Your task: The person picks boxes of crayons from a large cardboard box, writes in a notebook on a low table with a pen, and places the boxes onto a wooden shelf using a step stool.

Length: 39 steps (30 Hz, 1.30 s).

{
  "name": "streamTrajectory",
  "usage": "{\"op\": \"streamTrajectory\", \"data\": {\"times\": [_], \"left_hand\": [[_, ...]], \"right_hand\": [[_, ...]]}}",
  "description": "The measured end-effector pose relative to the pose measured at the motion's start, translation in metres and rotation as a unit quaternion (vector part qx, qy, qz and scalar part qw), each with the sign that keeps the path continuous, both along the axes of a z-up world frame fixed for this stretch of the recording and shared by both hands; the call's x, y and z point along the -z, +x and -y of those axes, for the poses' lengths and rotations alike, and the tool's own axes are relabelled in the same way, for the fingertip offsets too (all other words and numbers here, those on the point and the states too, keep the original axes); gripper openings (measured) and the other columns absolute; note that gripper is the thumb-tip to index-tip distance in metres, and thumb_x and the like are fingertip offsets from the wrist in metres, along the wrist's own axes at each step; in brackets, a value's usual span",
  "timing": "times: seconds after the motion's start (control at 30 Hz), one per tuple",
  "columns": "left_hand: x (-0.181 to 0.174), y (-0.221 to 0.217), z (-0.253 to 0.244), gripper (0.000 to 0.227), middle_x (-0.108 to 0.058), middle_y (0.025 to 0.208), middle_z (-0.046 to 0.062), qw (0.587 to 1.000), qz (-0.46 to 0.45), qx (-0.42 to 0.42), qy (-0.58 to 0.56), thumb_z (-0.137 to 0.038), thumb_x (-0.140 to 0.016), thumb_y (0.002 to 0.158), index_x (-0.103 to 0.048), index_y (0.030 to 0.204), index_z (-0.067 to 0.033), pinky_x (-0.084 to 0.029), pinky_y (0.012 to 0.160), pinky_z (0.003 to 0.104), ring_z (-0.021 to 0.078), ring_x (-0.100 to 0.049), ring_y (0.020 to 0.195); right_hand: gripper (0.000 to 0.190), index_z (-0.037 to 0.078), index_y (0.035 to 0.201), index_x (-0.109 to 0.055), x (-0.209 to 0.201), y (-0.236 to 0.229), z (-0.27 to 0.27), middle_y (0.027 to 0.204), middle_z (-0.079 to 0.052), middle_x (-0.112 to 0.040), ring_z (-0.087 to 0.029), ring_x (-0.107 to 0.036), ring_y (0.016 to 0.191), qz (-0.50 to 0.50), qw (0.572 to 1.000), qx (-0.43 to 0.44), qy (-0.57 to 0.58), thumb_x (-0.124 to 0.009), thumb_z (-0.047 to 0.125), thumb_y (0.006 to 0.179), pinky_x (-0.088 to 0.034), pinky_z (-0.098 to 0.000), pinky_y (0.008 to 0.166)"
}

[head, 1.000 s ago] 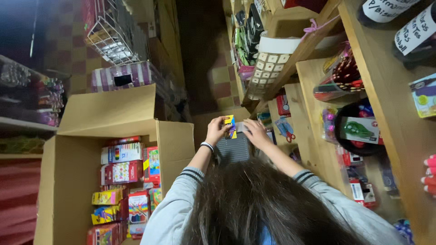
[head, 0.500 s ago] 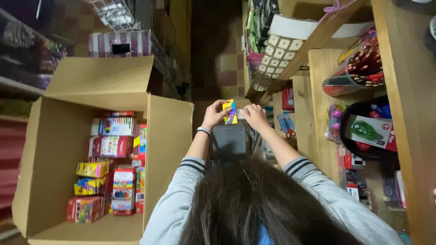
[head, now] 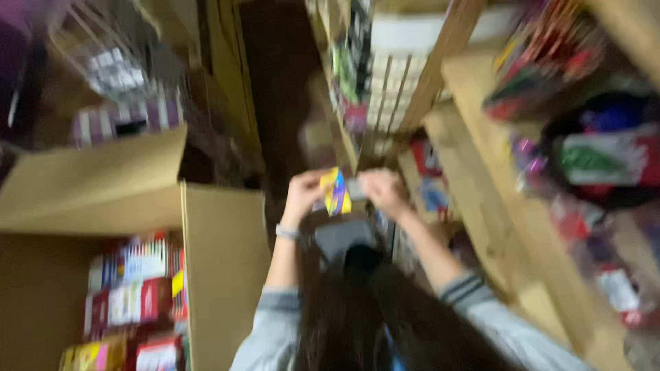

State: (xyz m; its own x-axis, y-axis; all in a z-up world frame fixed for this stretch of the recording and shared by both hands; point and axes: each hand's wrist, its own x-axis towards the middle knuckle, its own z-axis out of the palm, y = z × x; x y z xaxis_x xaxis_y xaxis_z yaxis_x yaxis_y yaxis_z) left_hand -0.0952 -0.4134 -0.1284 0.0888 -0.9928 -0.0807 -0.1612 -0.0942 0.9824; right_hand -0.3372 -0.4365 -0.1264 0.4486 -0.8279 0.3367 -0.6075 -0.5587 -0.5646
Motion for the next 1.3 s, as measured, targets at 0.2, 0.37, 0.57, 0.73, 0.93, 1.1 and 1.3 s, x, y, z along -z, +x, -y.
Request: {"op": "streamTrajectory", "data": {"times": [0.2,0.37,0.57,0.73,0.93,1.1,1.3], "left_hand": [[-0.012,0.001,-0.009,0.034,-0.073,0.073,0.01,0.999,-0.018,0.002,-0.048,-0.02,-0.084,0.075,-0.075,0.107,-0.0119,-0.056,0.066,0.028,0.0107,-0.066,0.068],[0.005,0.003,-0.009,0.031,-0.071,0.071,0.007,0.994,-0.028,-0.003,-0.107,-0.015,-0.083,0.079,-0.073,0.108,-0.0091,-0.056,0.068,0.027,0.008,-0.063,0.068],[0.007,0.005,-0.016,0.032,-0.071,0.071,0.006,0.989,-0.056,-0.014,-0.139,-0.012,-0.081,0.08,-0.072,0.111,-0.0088,-0.055,0.065,0.023,0.0066,-0.062,0.065],[0.021,0.009,-0.03,0.029,-0.067,0.075,0.004,0.965,-0.094,-0.129,-0.206,-0.011,-0.083,0.077,-0.074,0.105,-0.0086,-0.053,0.068,0.023,0.0065,-0.059,0.069],[0.049,-0.01,-0.12,0.035,-0.065,0.093,0.012,0.851,-0.296,-0.371,-0.225,-0.016,-0.076,0.088,-0.062,0.115,0.0012,-0.055,0.076,0.028,0.0154,-0.064,0.082],[0.109,-0.061,-0.229,0.023,-0.063,0.091,0.006,0.839,-0.334,-0.385,-0.194,-0.014,-0.073,0.09,-0.064,0.109,-0.0061,-0.056,0.076,0.03,0.0155,-0.065,0.084],[0.171,-0.088,-0.366,0.031,-0.068,0.085,0.006,0.848,-0.308,-0.423,-0.086,-0.018,-0.076,0.082,-0.068,0.11,-0.0079,-0.057,0.064,0.025,0.0121,-0.067,0.072]], "right_hand": [[0.019,0.014,0.103,-0.074,-0.003,0.012,-0.002,0.1,-0.004,-0.073,-0.026,-0.069,0.092,0.087,0.979,0.021,-0.181,-0.058,0.017,0.094,-0.052,-0.0379,0.083],[0.018,0.009,0.099,-0.074,0.005,0.011,-0.002,0.097,-0.007,-0.072,-0.028,-0.069,0.089,0.088,0.958,0.043,-0.271,-0.057,0.015,0.096,-0.053,-0.0377,0.078],[0.017,0.007,0.094,-0.073,0.006,0.015,-0.007,0.091,-0.008,-0.072,-0.03,-0.069,0.085,0.092,0.951,0.06,-0.288,-0.059,0.015,0.097,-0.054,-0.0394,0.076],[0.016,0.01,0.095,-0.073,0.037,0.009,0.003,0.096,-0.007,-0.073,-0.028,-0.069,0.088,0.112,0.946,0.053,-0.299,-0.058,0.016,0.098,-0.053,-0.0391,0.081],[0.022,-0.002,0.116,-0.062,0.054,-0.008,-0.042,0.124,-0.02,-0.059,-0.038,-0.053,0.117,0.223,0.931,0.032,-0.287,-0.061,0.009,0.097,-0.038,-0.0481,0.101],[0.064,0.007,0.157,-0.012,0.185,-0.031,-0.121,0.161,-0.022,-0.009,-0.034,-0.009,0.149,0.336,0.937,0.096,0.002,-0.053,0.008,0.108,-0.008,-0.049,0.125],[0.075,-0.005,0.152,-0.017,0.277,-0.013,-0.259,0.152,-0.036,-0.017,-0.046,-0.015,0.144,0.221,0.961,0.105,0.129,-0.065,0.013,0.096,-0.009,-0.0536,0.121]]}}
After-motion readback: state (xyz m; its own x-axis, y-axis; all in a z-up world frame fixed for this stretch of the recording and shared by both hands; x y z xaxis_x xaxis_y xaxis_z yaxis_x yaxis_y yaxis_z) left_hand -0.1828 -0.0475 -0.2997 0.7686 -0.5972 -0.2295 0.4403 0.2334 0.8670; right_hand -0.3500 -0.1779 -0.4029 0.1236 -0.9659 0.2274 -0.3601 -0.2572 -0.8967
